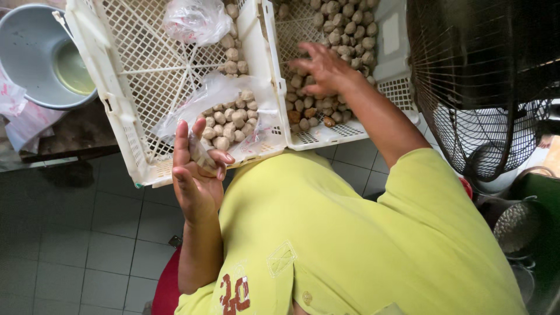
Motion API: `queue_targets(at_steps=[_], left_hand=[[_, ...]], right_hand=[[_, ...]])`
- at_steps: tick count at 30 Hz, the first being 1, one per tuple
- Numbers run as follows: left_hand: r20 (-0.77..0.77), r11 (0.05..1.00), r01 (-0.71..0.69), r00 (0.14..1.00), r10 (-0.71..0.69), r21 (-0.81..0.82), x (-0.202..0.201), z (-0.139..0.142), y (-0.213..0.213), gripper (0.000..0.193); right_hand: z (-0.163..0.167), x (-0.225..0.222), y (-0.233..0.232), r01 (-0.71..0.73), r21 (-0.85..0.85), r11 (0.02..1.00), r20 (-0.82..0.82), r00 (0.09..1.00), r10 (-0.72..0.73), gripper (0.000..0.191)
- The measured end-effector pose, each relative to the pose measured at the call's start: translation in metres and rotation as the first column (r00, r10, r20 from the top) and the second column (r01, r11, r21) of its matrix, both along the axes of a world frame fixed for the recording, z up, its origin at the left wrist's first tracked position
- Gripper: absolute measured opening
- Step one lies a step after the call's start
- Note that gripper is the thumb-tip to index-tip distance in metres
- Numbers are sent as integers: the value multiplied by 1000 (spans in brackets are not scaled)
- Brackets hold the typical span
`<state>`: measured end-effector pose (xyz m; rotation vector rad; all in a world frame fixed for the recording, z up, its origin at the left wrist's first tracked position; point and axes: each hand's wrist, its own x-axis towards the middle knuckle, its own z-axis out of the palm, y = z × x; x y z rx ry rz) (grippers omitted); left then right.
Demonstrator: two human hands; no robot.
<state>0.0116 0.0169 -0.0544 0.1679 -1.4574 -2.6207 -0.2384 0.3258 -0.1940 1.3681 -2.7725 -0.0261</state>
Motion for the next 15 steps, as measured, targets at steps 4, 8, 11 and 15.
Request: queue_targets(at_steps=[4,8,11,15], left_hand=[[5,1000,-17,1000,17,-16,1,2,2,104],[19,999,-37,999,37,-10,5,2,7,103],[11,999,-41,999,41,-26,6,2,10,102],[10,998,-60,998,60,-21,6,1,12,103]], right_hand=[[-29,-7,-8,-17,83,996,201,980,0,52],[-26,-23,-19,199,64,978,405,890,-208,48],[-20,-23,-37,216,-11,976,364,910,-198,47],[-22,-18,-60,370,-33,929,406,854,-325,49]])
